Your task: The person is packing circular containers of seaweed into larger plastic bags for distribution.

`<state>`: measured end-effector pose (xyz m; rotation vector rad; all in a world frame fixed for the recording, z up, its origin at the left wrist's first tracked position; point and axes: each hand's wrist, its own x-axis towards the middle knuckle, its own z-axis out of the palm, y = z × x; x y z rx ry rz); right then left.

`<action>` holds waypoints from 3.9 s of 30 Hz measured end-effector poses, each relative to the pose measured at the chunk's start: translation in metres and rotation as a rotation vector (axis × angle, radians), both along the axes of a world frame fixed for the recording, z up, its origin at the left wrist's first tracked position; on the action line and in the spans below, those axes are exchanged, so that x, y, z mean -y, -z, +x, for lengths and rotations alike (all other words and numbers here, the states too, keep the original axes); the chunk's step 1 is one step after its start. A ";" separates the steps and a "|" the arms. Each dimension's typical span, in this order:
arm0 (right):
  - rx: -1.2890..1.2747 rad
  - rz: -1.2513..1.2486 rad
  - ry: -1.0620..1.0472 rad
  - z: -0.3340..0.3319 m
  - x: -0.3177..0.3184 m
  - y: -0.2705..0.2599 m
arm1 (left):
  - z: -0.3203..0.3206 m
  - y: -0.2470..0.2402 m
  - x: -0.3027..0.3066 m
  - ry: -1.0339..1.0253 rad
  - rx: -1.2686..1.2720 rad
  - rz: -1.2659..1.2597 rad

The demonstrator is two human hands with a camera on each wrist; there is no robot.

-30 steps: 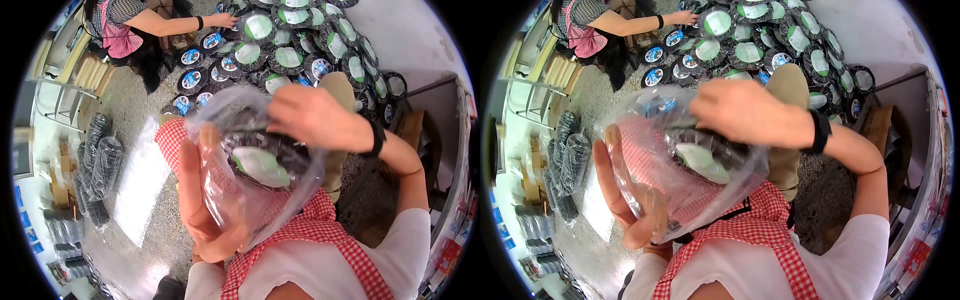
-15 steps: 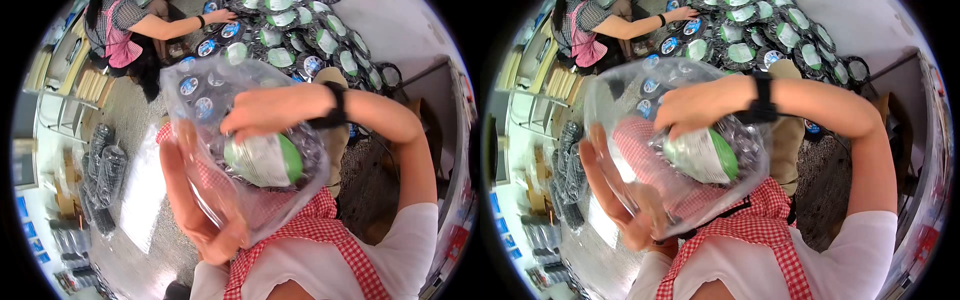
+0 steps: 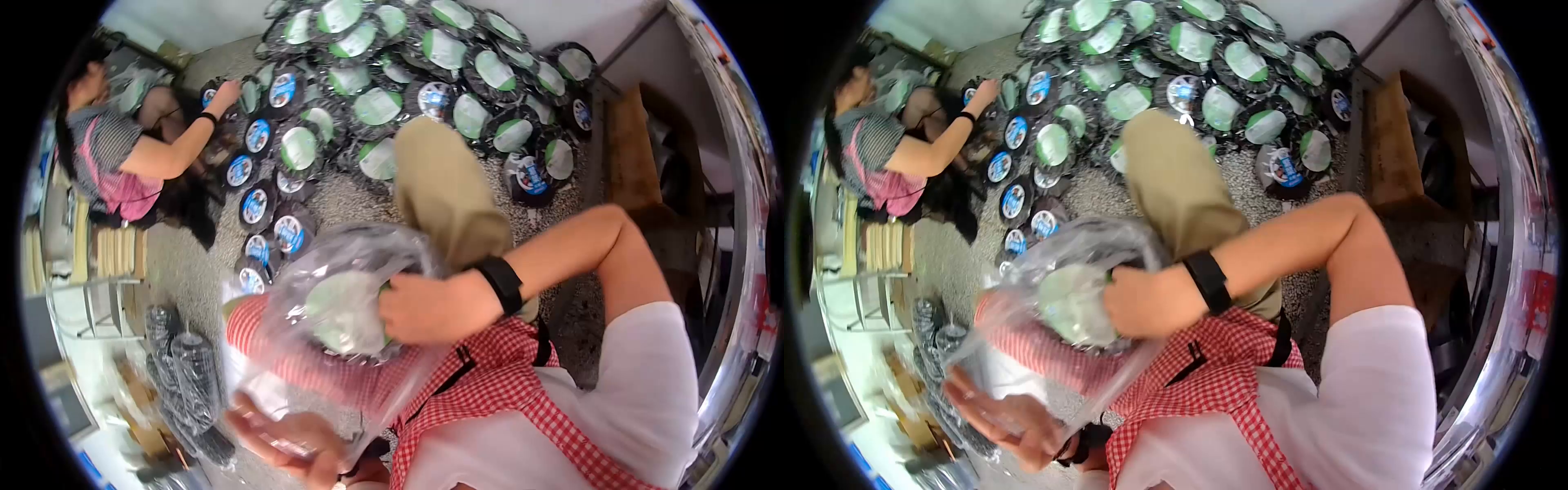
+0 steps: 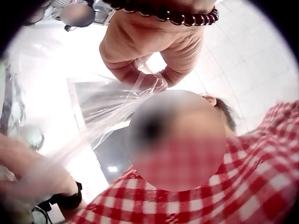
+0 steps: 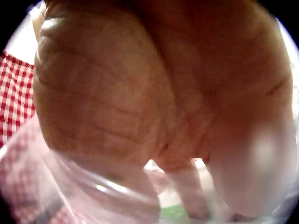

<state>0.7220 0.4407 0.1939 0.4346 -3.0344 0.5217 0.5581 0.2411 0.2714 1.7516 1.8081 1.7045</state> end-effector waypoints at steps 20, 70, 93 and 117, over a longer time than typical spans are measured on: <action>-1.744 -1.938 1.912 0.103 -0.415 0.275 | -0.067 0.045 -0.131 -0.393 0.218 -0.059; -0.319 -0.052 1.587 0.184 -0.149 0.207 | -0.062 -0.028 -0.024 -0.705 0.148 0.014; 0.331 0.024 -0.509 -0.111 -0.040 -0.197 | 0.003 -0.073 -0.022 0.199 0.719 0.101; -0.784 -0.645 0.196 0.023 -0.068 -0.026 | 0.007 0.030 -0.089 -0.042 -0.580 -0.753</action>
